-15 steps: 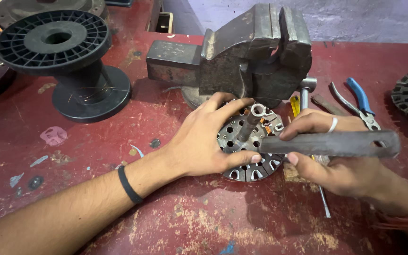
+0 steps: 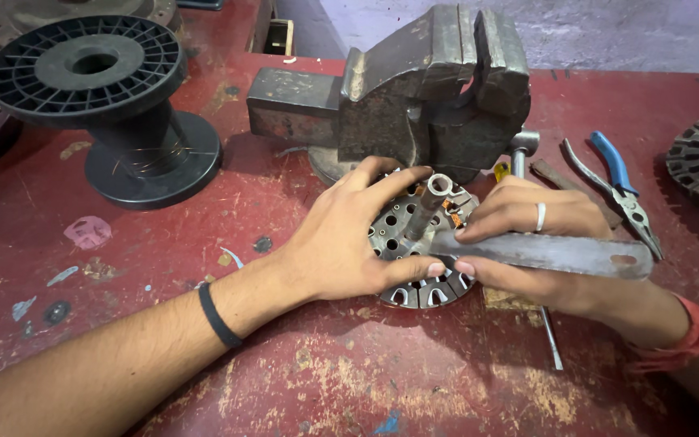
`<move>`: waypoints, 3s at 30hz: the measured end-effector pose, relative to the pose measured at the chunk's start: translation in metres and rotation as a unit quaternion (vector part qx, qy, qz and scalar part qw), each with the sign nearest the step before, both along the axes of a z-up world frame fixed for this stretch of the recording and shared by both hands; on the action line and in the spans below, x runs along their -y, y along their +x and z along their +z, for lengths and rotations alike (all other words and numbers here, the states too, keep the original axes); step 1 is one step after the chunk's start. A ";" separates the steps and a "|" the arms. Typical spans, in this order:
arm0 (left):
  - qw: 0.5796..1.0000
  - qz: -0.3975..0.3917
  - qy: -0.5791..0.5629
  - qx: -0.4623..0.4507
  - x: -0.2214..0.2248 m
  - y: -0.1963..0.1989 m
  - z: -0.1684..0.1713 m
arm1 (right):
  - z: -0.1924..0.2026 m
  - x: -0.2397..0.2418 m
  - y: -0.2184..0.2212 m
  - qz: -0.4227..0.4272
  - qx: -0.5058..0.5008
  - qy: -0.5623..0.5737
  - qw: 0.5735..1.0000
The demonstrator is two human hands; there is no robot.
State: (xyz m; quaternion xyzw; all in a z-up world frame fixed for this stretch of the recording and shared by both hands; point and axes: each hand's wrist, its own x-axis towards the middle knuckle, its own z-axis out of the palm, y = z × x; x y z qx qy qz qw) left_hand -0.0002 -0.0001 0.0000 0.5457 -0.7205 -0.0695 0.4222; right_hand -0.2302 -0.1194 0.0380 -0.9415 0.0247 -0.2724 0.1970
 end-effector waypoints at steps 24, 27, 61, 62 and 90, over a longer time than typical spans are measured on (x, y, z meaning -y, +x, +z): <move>0.999 -0.014 0.014 -0.031 -0.002 -0.001 0.010 | 0.027 0.019 -0.031 -0.161 0.191 0.014 0.968; 1.000 0.012 0.007 0.001 -0.006 -0.004 0.014 | 0.030 0.036 -0.043 -0.269 0.187 0.072 0.942; 0.985 -0.001 -0.015 -0.172 0.108 0.037 0.092 | 0.024 0.038 -0.019 -0.308 -0.280 0.258 0.872; 0.988 0.009 -0.024 -0.151 0.109 0.036 0.089 | 0.024 0.038 -0.018 -0.321 -0.280 0.262 0.866; 0.995 0.035 -0.073 -0.060 0.101 0.029 0.087 | 0.040 0.051 -0.031 -0.105 -0.169 -0.029 0.980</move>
